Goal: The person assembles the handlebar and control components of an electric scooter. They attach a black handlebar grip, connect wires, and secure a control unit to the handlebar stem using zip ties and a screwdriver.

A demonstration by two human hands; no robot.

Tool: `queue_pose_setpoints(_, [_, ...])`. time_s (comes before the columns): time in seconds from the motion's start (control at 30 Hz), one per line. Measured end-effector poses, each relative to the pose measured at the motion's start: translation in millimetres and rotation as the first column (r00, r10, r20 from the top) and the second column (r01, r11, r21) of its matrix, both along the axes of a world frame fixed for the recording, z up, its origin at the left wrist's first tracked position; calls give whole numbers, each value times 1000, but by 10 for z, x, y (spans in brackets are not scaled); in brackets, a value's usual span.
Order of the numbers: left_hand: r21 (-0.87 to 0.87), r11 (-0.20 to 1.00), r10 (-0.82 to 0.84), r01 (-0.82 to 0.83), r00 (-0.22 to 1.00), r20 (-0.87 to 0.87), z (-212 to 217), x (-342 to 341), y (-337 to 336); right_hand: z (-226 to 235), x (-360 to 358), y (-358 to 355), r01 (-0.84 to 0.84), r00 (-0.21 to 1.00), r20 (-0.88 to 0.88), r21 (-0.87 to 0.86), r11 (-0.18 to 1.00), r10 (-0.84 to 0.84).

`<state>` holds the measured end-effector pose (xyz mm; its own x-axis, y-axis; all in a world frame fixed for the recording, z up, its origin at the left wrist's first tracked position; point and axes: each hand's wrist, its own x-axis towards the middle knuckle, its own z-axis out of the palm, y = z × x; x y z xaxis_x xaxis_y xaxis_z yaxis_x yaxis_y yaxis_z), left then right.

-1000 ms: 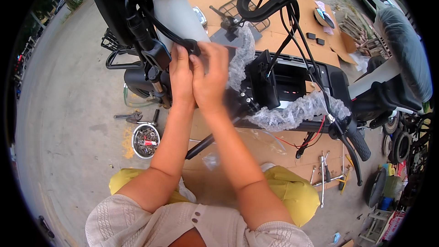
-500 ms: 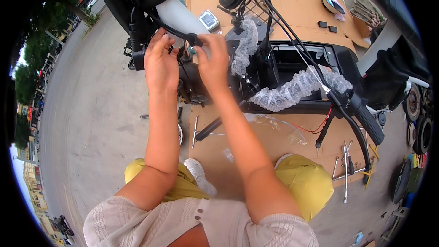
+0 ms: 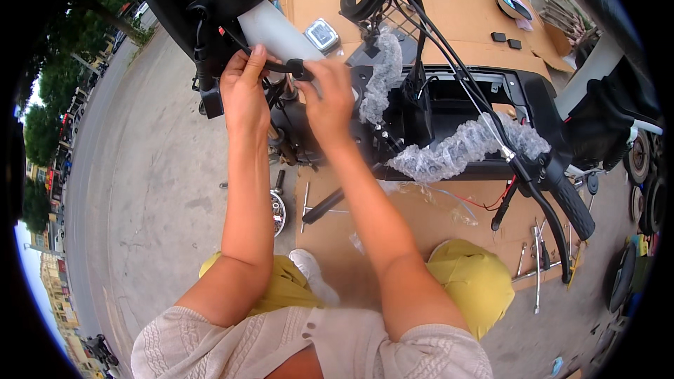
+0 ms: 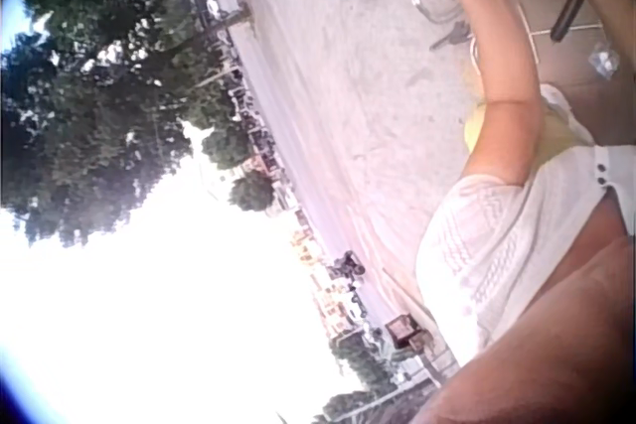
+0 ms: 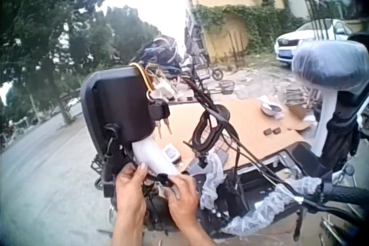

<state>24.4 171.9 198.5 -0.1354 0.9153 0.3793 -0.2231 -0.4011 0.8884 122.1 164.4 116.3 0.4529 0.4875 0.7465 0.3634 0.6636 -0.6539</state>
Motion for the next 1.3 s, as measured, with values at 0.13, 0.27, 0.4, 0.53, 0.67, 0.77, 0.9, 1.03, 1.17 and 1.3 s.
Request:
queue_pose_setpoints(0.13, [-9,996,-87,87,995,47,-9,-15,12,12,0,30,-6,999,-49,11,1000,6])
queue_pose_setpoints(0.27, [-13,996,-83,84,995,57,-40,-24,20,42,21,70,26,999,43,76,997,-29])
queue_pose_setpoints(0.4, [-1,1000,12,-12,1000,-27,-88,80,-57,45,74,84,70,987,137,115,991,-86])
queue_pose_setpoints(0.53, [29,997,70,-67,988,-136,-190,174,-97,1,130,114,30,992,119,86,996,-40])
queue_pose_setpoints(0.67, [50,999,8,-1,989,-145,-236,64,-37,62,232,136,156,981,121,-32,987,-151])
queue_pose_setpoints(0.77, [76,996,-32,41,992,-118,-266,38,0,-27,253,227,-145,980,112,-184,972,167])
queue_pose_setpoints(0.9, [70,997,-23,33,989,-143,-269,61,-17,-39,259,180,-60,967,230,-218,974,111])
queue_pose_setpoints(1.03, [140,990,32,-8,986,-165,-308,108,-21,-43,192,174,62,950,312,-186,981,-1])
queue_pose_setpoints(1.17, [121,983,151,-141,985,-81,-426,161,-102,-57,192,195,95,937,348,-151,984,-37])
queue_pose_setpoints(1.3, [147,967,207,-209,978,29,-587,189,-125,-23,179,194,54,946,325,-146,988,-3])
